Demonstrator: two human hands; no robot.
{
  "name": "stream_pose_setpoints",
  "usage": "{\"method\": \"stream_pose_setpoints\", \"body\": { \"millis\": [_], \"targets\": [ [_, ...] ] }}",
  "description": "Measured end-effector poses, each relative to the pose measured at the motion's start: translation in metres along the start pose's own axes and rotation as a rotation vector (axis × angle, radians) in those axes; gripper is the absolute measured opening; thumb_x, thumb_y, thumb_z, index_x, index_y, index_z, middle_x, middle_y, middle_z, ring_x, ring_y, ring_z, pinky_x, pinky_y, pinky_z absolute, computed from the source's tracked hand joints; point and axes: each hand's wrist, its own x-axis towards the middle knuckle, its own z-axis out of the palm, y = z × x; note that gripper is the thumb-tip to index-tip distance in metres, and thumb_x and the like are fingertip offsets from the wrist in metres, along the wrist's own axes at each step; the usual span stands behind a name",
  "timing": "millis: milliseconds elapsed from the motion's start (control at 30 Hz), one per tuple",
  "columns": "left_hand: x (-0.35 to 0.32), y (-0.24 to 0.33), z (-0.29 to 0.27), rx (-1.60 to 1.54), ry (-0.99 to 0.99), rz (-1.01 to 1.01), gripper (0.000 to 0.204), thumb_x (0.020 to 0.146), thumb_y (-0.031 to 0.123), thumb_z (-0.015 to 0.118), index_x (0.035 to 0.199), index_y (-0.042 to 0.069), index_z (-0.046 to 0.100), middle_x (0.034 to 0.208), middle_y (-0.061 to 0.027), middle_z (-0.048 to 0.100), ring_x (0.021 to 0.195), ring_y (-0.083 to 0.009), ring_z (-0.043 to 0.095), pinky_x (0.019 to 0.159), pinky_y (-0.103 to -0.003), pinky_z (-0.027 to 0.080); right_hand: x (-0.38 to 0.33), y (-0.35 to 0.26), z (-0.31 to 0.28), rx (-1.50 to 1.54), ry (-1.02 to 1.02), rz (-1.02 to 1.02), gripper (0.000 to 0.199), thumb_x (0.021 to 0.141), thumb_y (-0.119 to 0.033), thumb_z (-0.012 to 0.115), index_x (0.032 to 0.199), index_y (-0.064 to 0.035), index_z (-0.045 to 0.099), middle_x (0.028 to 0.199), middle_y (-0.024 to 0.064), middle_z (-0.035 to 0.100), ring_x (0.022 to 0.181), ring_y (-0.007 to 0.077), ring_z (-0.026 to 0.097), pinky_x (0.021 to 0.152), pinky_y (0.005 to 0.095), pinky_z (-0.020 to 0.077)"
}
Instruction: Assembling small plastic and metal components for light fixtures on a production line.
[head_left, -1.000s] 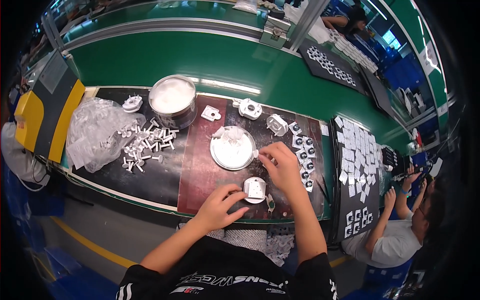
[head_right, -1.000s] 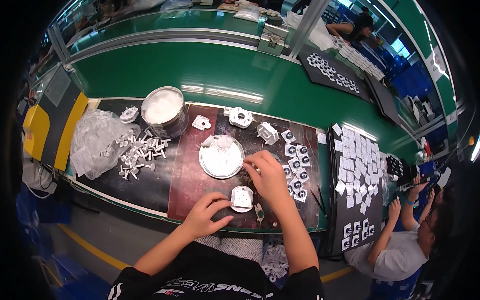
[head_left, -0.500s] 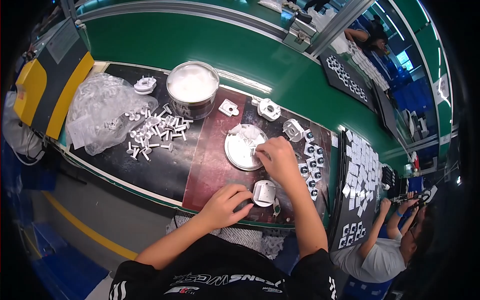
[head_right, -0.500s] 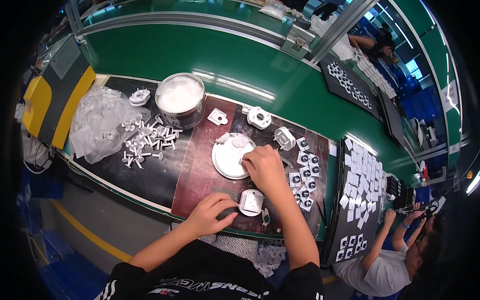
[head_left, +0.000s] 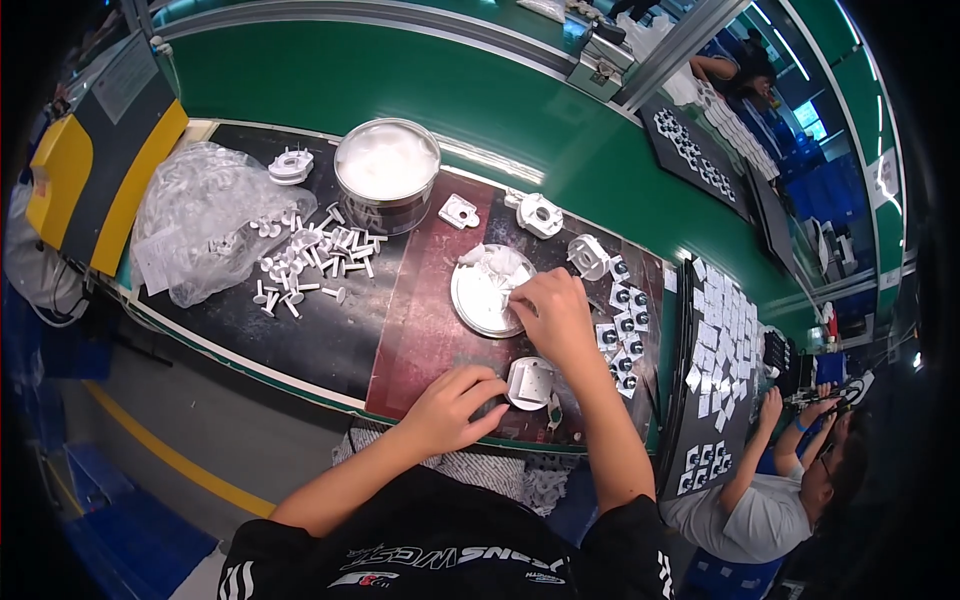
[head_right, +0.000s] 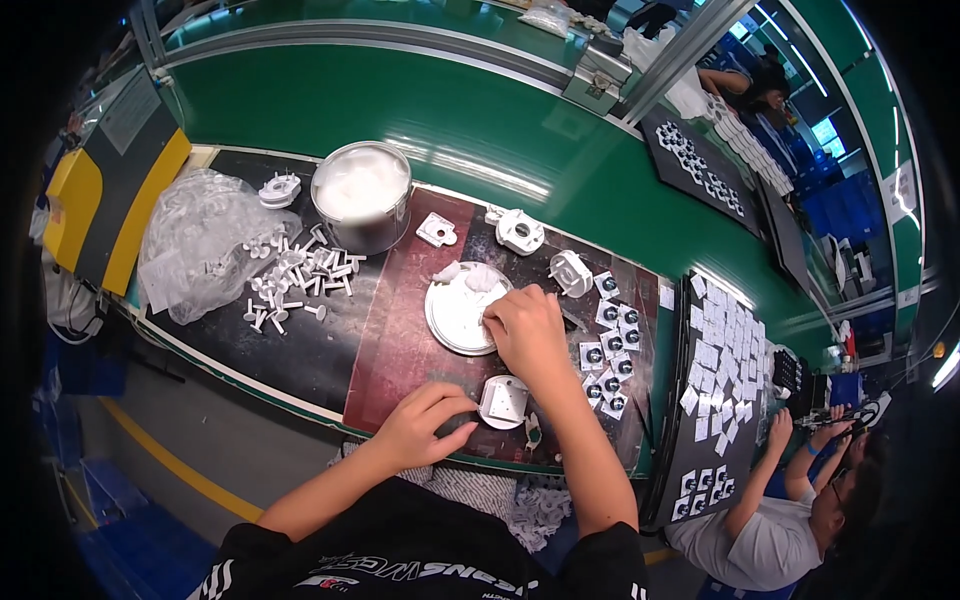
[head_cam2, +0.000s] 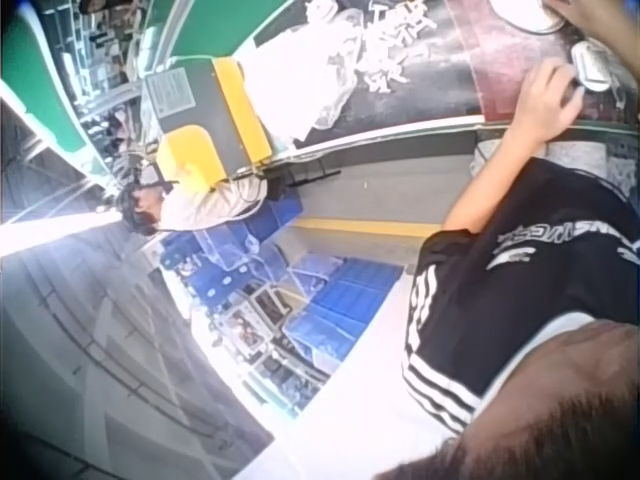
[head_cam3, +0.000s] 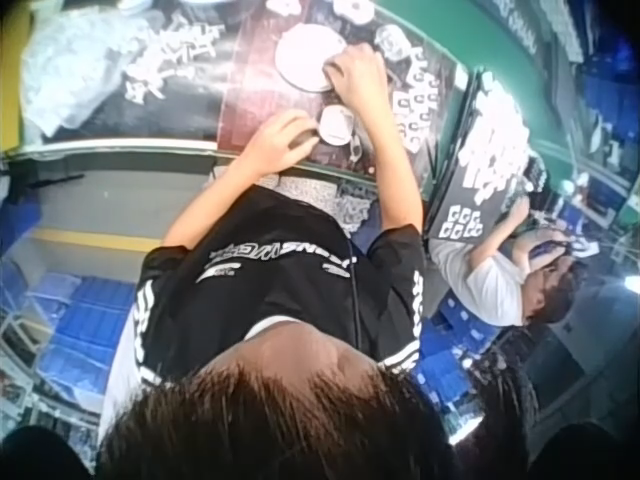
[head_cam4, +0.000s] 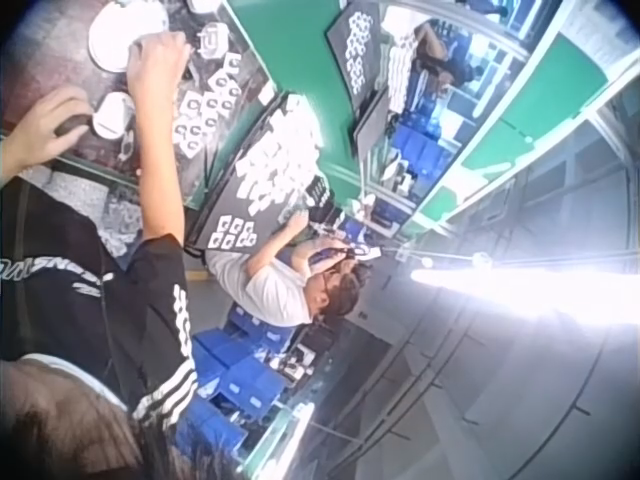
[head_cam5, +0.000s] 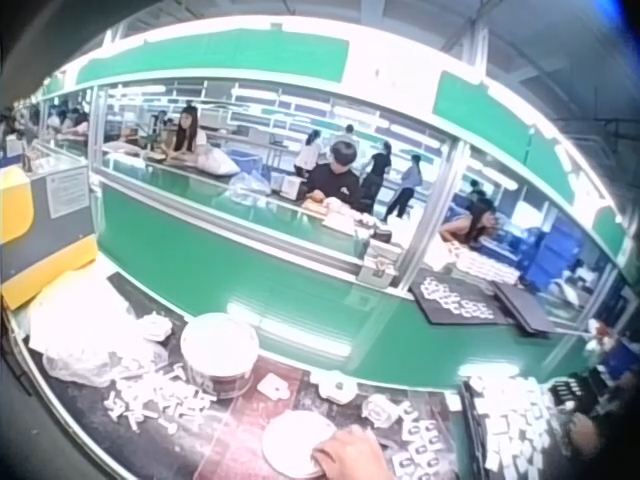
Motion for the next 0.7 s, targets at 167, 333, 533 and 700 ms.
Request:
{"method": "stream_pose_setpoints", "body": {
  "millis": [167, 333, 533, 700],
  "targets": [
    [0.0006, 0.0008, 0.0008, 0.009, -0.008, 0.008, 0.029, 0.083, 0.009, 0.081, 0.109, 0.003, 0.07, 0.108, -0.0128, 0.064, 0.097, -0.0321, 0.066, 0.086, -0.04, 0.056, -0.0003, 0.0008, 0.0017, -0.01, 0.007, 0.011, 0.006, 0.079, -0.012, 0.079, 0.082, -0.0091, 0.076, 0.086, 0.0045, 0.071, 0.091, 0.0285, 0.063, 0.079, 0.0431, 0.0441],
    [-0.0006, 0.0005, 0.0008, 0.008, -0.019, -0.01, 0.029, 0.084, 0.009, 0.08, 0.11, 0.002, 0.07, 0.108, -0.0136, 0.065, 0.098, -0.0328, 0.066, 0.086, -0.04, 0.056, -0.0049, -0.0019, -0.001, 0.021, 0.05, 0.058, 0.01, 0.078, -0.011, 0.082, 0.085, -0.0095, 0.075, 0.088, 0.005, 0.07, 0.093, 0.0294, 0.062, 0.083, 0.0437, 0.0455],
    [0.0, 0.0026, 0.0005, -0.009, -0.02, -0.053, 0.027, 0.086, 0.011, 0.078, 0.111, 0.005, 0.069, 0.11, -0.0124, 0.064, 0.1, -0.0333, 0.065, 0.088, -0.042, 0.054, -0.0031, -0.0021, 0.0011, 0.046, 0.038, 0.017, 0.011, 0.076, -0.011, 0.083, 0.084, -0.0095, 0.075, 0.087, 0.0054, 0.07, 0.092, 0.0297, 0.063, 0.083, 0.0439, 0.0464],
    [-0.0001, 0.0026, -0.0001, 0.002, -0.014, -0.043, 0.028, 0.085, 0.01, 0.079, 0.111, 0.004, 0.069, 0.109, -0.0136, 0.065, 0.1, -0.0336, 0.066, 0.088, -0.041, 0.055, -0.0011, -0.0006, 0.004, -0.053, 0.0, 0.004, 0.004, 0.079, -0.013, 0.079, 0.08, -0.0106, 0.076, 0.084, 0.0042, 0.072, 0.089, 0.0273, 0.063, 0.078, 0.0423, 0.0441]
  ]
}}
